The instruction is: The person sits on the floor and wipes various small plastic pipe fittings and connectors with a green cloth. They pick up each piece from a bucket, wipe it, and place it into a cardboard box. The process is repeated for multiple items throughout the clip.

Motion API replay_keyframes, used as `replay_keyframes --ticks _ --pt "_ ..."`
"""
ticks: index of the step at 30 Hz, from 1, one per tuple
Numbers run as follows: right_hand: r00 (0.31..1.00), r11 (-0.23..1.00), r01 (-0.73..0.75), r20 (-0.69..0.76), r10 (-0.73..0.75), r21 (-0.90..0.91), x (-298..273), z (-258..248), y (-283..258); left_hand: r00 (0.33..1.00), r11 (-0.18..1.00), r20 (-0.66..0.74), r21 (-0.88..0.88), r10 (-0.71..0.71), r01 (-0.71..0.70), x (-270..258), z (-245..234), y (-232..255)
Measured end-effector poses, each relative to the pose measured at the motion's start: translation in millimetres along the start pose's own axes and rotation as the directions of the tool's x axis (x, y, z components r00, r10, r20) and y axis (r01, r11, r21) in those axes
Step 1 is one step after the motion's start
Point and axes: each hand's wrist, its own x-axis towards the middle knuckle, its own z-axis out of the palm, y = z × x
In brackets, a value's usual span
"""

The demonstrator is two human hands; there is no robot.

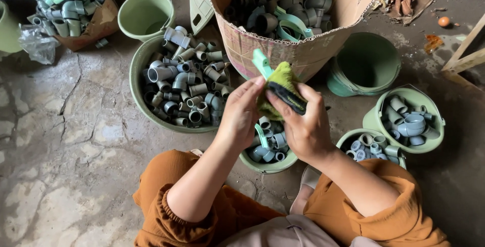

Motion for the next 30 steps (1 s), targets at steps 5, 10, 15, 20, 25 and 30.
replay_keyframes --ticks 5,10,15,20,25,30 --pt "0.991 0.988 0.135 -0.005 -0.135 0.069 -30 25 14 0.987 0.995 -0.161 -0.094 -0.026 0.011 3 -4 11" --pt "0.999 0.951 0.038 0.014 -0.044 0.308 -38 26 35 0.97 0.998 -0.243 -0.067 -0.029 0.013 -6 6 35" --pt "0.989 0.96 0.128 0.043 -0.143 0.248 -32 21 71 0.954 0.98 -0.29 -0.198 -0.08 0.022 -11 14 60" --pt "0.975 0.939 -0.212 0.126 0.184 0.271 -9 -13 68 0.955 0.964 -0.262 -0.256 -0.14 0.071 -12 13 69" --pt "0.879 0.733 -0.47 0.334 0.34 0.492 3 -18 23 0.943 0.941 -0.214 -0.282 -0.254 0.189 -11 15 50" --pt "0.794 0.563 -0.597 0.525 0.308 0.572 -21 5 30 0.96 0.967 -0.151 -0.131 -0.236 0.217 3 1 16"
